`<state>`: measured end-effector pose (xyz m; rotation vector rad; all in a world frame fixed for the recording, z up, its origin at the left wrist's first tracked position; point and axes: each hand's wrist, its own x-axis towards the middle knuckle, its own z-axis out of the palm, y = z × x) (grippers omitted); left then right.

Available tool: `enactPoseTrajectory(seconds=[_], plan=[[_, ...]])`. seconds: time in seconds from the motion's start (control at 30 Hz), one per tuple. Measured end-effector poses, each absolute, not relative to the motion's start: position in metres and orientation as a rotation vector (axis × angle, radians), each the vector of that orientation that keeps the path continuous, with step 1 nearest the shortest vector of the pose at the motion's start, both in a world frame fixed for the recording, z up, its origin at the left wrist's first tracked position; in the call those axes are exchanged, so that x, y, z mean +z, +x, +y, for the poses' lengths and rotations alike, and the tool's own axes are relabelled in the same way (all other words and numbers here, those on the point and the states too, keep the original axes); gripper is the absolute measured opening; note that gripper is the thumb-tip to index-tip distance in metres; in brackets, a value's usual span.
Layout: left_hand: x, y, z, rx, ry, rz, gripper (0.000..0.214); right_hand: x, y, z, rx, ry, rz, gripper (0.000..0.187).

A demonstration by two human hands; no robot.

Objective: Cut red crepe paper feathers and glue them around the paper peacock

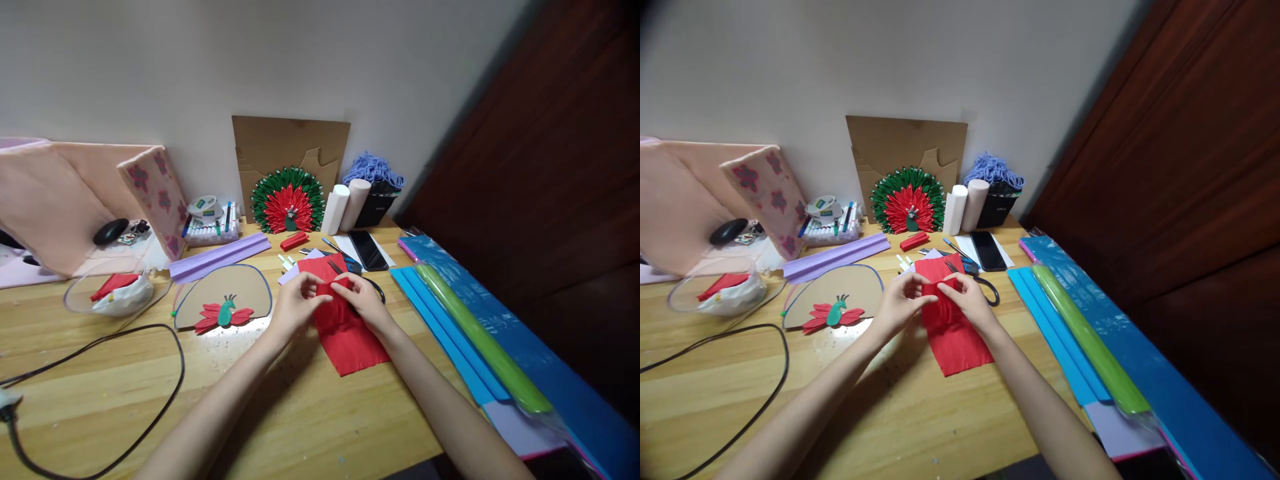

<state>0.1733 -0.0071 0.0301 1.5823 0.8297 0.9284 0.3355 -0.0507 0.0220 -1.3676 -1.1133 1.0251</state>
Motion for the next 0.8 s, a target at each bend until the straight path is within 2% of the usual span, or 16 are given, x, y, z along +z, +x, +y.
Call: enactPoseTrajectory(seconds=[0.23, 0.43, 0.6, 0.73, 0.8], plan=[[0.03, 0.168, -0.013, 0.9, 1.704, 0.856, 0.011, 0.016, 0.333, -0.053, 0.988, -1.382, -1.192, 0.034], [0.029, 0.168, -0.016, 0.841, 1.658, 0.766, 0.017, 0.021, 0.326, -0.058, 0.957, -1.314, -1.256, 0.034], [0.032, 0.166, -0.017, 0.877, 1.694, 0.772, 0.022, 0.028, 0.327, -0.062, 0.719, -1.322, -1.452, 0.028], [0.036, 0.162, -0.015, 0.898, 1.671, 0.824, 0.018, 0.031, 0.329, -0.066, 0.499, -1.33, -1.642, 0.015], [0.04, 0.159, -0.013, 0.912, 1.658, 0.844, 0.016, 0.031, 0.331, -0.067, 0.448, -1.349, -1.679, 0.014]])
